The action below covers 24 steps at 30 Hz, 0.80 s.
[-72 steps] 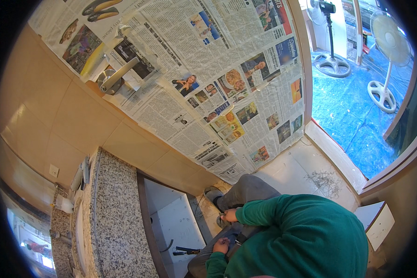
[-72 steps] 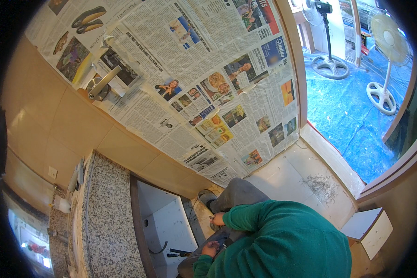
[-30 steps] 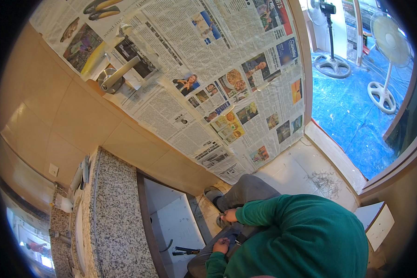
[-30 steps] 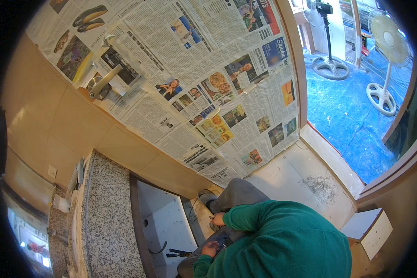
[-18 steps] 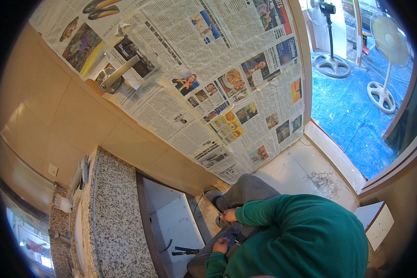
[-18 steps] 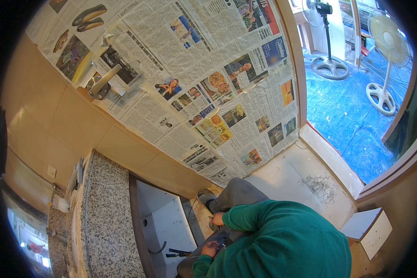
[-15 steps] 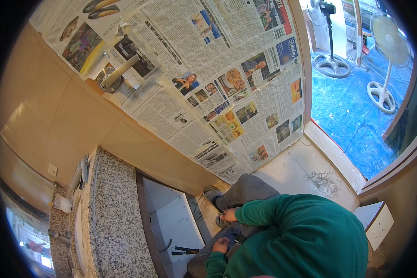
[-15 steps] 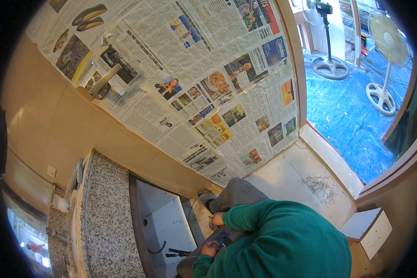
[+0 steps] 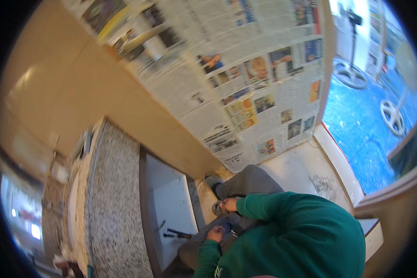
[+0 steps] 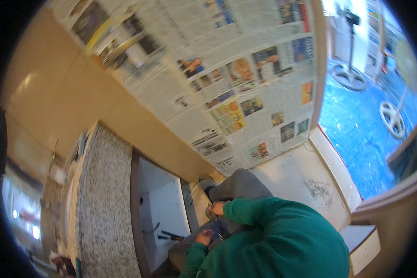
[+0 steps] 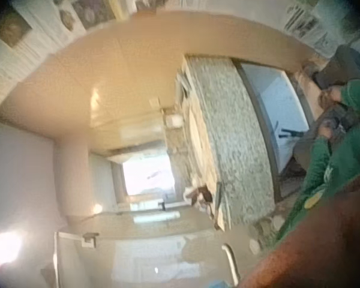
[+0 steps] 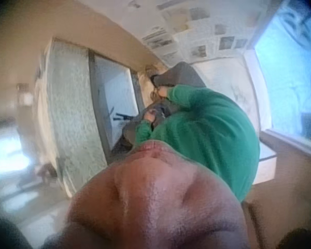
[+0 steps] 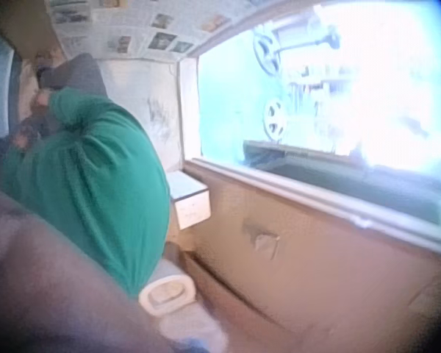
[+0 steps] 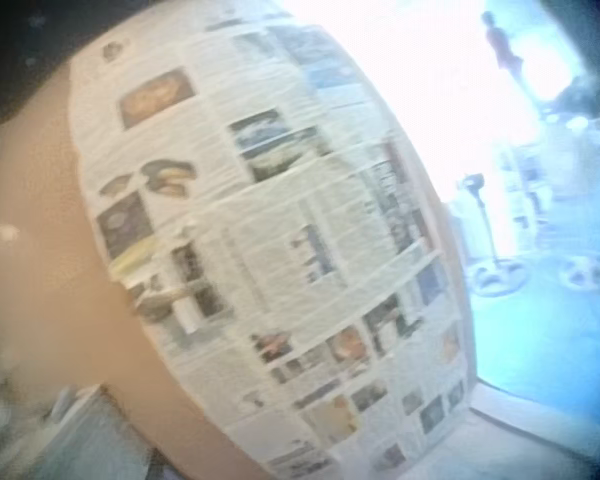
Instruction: The person sits on the floor under a granite countertop and sands the interior surfaces of the cabinet using a sanding block. They repeatedly rub the block against the side and bottom panels of the cabinet.
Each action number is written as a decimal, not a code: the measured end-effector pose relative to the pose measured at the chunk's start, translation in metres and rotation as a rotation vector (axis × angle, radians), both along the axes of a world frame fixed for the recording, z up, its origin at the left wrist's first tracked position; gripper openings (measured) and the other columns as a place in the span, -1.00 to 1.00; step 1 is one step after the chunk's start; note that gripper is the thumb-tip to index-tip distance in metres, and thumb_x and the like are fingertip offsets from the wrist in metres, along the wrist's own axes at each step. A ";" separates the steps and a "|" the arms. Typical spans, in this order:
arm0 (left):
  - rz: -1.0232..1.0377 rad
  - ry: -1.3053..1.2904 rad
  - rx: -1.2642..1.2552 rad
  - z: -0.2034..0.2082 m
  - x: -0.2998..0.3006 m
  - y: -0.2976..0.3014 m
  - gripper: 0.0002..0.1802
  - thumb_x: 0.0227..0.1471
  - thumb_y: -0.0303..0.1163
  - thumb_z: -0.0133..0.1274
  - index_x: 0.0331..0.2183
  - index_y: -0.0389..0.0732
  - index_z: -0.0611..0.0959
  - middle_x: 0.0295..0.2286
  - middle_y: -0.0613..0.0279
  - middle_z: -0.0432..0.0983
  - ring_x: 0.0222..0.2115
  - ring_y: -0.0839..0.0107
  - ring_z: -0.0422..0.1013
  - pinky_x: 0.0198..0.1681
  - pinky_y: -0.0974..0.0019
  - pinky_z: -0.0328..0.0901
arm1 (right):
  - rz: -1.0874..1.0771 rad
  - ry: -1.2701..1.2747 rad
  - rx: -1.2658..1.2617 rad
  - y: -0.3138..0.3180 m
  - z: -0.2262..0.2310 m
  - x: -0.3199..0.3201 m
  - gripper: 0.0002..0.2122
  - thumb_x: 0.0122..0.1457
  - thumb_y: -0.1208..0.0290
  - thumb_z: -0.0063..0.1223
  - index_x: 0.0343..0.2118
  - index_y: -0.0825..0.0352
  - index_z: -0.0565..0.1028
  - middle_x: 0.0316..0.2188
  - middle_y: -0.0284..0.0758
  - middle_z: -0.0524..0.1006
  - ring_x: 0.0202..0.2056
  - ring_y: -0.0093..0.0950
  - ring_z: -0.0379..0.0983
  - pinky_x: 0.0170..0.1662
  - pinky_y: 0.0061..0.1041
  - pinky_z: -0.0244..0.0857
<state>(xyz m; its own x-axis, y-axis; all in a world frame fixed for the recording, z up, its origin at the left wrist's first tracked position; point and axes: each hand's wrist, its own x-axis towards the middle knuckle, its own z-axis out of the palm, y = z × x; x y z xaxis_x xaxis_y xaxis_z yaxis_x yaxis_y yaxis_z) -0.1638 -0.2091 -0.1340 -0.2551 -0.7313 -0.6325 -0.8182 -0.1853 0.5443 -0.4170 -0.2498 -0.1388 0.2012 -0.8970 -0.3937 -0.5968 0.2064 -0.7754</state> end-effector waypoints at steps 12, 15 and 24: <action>-0.109 0.003 -0.156 0.034 -0.017 0.015 -0.53 0.09 -0.13 0.14 -0.05 -0.24 0.60 -0.21 -0.01 0.60 -0.17 0.19 0.53 -0.07 0.17 0.37 | -0.186 -0.141 0.056 0.008 -0.014 -0.008 -0.45 0.29 -0.04 -0.09 0.10 0.38 0.38 -0.34 -0.17 0.57 -0.54 -0.39 0.44 -0.47 -0.37 0.32; -0.100 0.005 -0.155 0.034 -0.017 0.017 -0.56 0.08 -0.13 0.13 -0.10 -0.23 0.61 -0.21 -0.02 0.60 -0.16 0.13 0.52 -0.07 0.15 0.36 | -0.168 -0.160 0.063 0.009 -0.011 -0.006 -0.44 0.28 -0.04 -0.07 0.14 0.35 0.36 -0.37 -0.21 0.55 -0.57 -0.45 0.39 -0.52 -0.41 0.29; -0.077 0.040 -0.156 0.040 -0.017 0.015 -0.59 0.08 -0.14 0.13 -0.12 -0.23 0.63 -0.20 -0.03 0.60 -0.16 0.10 0.53 -0.06 0.14 0.38 | -0.088 -0.106 0.084 0.019 0.040 -0.011 -0.39 0.26 -0.10 -0.21 0.02 0.44 0.47 0.00 0.06 0.48 0.10 -0.03 0.36 0.18 -0.21 0.20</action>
<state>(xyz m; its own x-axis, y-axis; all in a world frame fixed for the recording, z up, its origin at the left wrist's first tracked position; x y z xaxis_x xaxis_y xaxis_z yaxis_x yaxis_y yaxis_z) -0.1803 -0.1942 -0.0937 -0.3368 -0.7974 -0.5007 -0.8037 -0.0336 0.5941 -0.4283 -0.2304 -0.0990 0.1679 -0.8775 -0.4492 -0.4898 0.3212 -0.8105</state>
